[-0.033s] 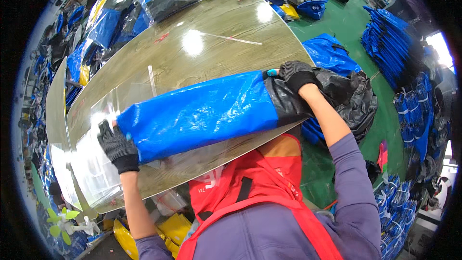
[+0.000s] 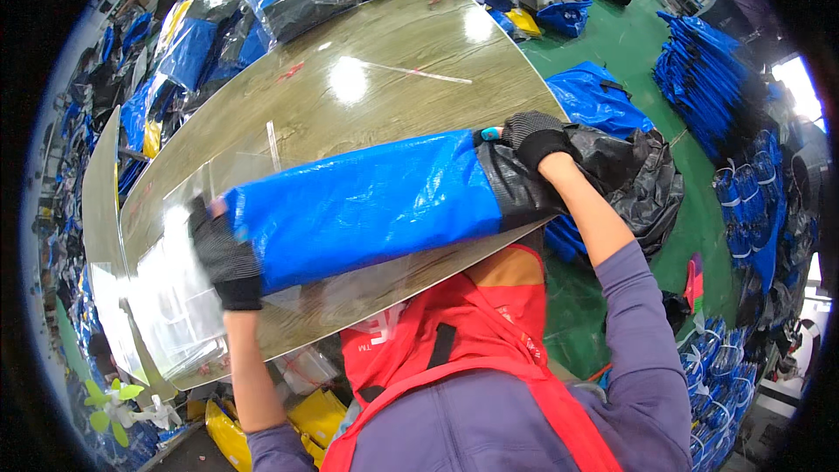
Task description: The person repeatedly folds blue and black soft goods and places them into clear plastic bags on a table. The person handles each item one at a time, folds it, and inserts it into a bag before moving to the next item.
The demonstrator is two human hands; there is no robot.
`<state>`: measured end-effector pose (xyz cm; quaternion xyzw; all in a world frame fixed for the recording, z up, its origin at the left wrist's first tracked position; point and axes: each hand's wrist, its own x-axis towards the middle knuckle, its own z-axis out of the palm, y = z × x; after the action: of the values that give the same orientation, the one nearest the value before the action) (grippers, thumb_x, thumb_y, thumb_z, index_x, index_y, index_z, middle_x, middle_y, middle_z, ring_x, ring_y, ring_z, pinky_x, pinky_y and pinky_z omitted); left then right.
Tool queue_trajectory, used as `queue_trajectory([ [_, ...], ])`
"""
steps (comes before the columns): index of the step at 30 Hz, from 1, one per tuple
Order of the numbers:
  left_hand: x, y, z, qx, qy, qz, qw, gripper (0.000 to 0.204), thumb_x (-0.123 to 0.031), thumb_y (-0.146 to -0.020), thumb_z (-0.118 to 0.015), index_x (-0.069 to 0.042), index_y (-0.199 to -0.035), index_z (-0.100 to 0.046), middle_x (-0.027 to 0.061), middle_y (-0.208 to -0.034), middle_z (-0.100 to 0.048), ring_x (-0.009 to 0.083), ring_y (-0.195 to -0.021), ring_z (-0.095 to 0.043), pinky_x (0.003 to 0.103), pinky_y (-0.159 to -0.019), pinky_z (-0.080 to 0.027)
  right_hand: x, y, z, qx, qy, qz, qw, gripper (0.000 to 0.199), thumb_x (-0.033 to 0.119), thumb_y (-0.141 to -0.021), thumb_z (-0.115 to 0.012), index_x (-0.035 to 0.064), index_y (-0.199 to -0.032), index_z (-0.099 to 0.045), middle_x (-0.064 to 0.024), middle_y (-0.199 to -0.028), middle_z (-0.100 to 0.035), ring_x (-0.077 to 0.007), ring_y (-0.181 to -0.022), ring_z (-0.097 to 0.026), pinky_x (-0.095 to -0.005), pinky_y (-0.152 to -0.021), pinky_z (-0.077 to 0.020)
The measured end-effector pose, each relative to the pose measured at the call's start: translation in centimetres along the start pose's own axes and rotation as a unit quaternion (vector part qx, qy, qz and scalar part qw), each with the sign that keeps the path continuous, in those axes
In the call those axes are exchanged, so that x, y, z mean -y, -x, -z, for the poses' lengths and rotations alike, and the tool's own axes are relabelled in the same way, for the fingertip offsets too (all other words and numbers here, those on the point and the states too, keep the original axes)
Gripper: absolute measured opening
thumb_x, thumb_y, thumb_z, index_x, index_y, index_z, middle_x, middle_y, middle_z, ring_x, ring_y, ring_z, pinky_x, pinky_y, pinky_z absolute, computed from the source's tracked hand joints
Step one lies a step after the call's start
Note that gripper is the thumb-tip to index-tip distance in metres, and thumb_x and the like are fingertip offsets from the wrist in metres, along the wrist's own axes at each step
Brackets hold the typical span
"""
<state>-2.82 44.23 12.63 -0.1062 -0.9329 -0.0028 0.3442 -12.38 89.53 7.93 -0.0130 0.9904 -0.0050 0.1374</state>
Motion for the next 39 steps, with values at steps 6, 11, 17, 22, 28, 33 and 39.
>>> queue_trajectory([
  [6, -14.7, -0.1, -6.5, 0.273, 0.187, -0.148, 0.932, 0.080, -0.063, -0.075, -0.059, -0.017, -0.139, -0.044, 0.0202, -0.148, -0.032, 0.0425, -0.141, -0.019, 0.063, -0.111, -0.002, 0.6, 0.7, 0.7, -0.006, 0.001, -0.022, 1.000, 0.049, 0.052, -0.087, -0.050, 0.0083, -0.098, -0.071, -0.0168, -0.097, -0.069, -0.0352, -0.094, -0.066, -0.0461, -0.083, -0.0502],
  [11, -11.8, 3.7, -10.1, 0.298, 0.166, -0.153, 0.927, 0.083, -0.068, -0.073, -0.059, -0.020, -0.139, -0.045, 0.0204, -0.149, -0.031, 0.0396, -0.141, -0.019, 0.063, -0.111, -0.001, 1.4, 4.3, 0.5, -0.160, 0.070, 0.268, 0.947, 0.056, 0.054, -0.085, -0.051, 0.0269, -0.134, -0.049, -0.0142, -0.136, -0.049, -0.0343, -0.130, -0.041, -0.0630, -0.103, -0.0271],
  [17, 0.1, 0.5, -3.8, 0.436, -0.167, 0.043, 0.883, 0.074, -0.057, -0.088, -0.045, -0.014, -0.147, -0.031, 0.0158, -0.152, -0.029, 0.0301, -0.142, -0.025, 0.058, -0.112, -0.007, 0.7, 5.5, -2.4, -0.163, 0.022, 0.221, 0.961, 0.067, 0.064, -0.086, -0.045, 0.0289, -0.143, -0.038, -0.0143, -0.145, -0.039, -0.0390, -0.134, -0.034, -0.0663, -0.106, -0.0201],
  [22, -9.8, -5.0, -5.8, 0.463, 0.076, 0.171, 0.866, 0.061, -0.044, -0.089, -0.050, -0.004, -0.135, -0.047, 0.0211, -0.141, -0.044, 0.0340, -0.137, -0.034, 0.049, -0.111, -0.024, 1.6, 5.4, -1.3, -0.142, 0.030, 0.206, 0.968, 0.062, 0.059, -0.088, -0.044, 0.0267, -0.142, -0.040, -0.0162, -0.144, -0.040, -0.0390, -0.134, -0.035, -0.0671, -0.106, -0.0190],
  [28, -25.5, -2.4, -10.5, 0.285, 0.245, -0.171, 0.911, 0.083, -0.063, -0.084, -0.049, -0.008, -0.144, -0.035, 0.0254, -0.149, -0.029, 0.0392, -0.141, -0.021, 0.059, -0.112, -0.005, -4.4, 8.4, 2.6, -0.017, -0.106, 0.049, 0.993, 0.053, 0.048, -0.091, -0.045, 0.0191, -0.135, -0.051, -0.0187, -0.129, -0.055, -0.0355, -0.125, -0.046, -0.0595, -0.107, -0.0245],
  [33, -25.2, -2.6, -10.3, 0.247, 0.241, -0.207, 0.915, 0.086, -0.064, -0.082, -0.051, -0.001, -0.141, -0.038, 0.0285, -0.146, -0.031, 0.0417, -0.139, -0.025, 0.059, -0.112, -0.006, -13.6, 6.6, -4.9, -0.269, -0.094, 0.015, 0.958, 0.046, 0.044, -0.091, -0.049, 0.0114, -0.120, -0.061, -0.0202, -0.110, -0.064, -0.0352, -0.114, -0.054, -0.0490, -0.106, -0.0318],
  [39, -28.2, -1.9, -10.0, 0.280, 0.328, -0.143, 0.891, 0.102, -0.069, -0.075, -0.055, 0.008, -0.139, -0.033, 0.0330, -0.144, -0.030, 0.0466, -0.137, -0.022, 0.053, -0.115, -0.011, -15.9, 10.2, -12.3, -0.329, -0.753, -0.132, 0.555, 0.054, 0.051, -0.090, -0.054, 0.0054, -0.119, -0.061, -0.0154, -0.119, -0.062, -0.0341, -0.110, -0.057, -0.0495, -0.097, -0.0436],
])
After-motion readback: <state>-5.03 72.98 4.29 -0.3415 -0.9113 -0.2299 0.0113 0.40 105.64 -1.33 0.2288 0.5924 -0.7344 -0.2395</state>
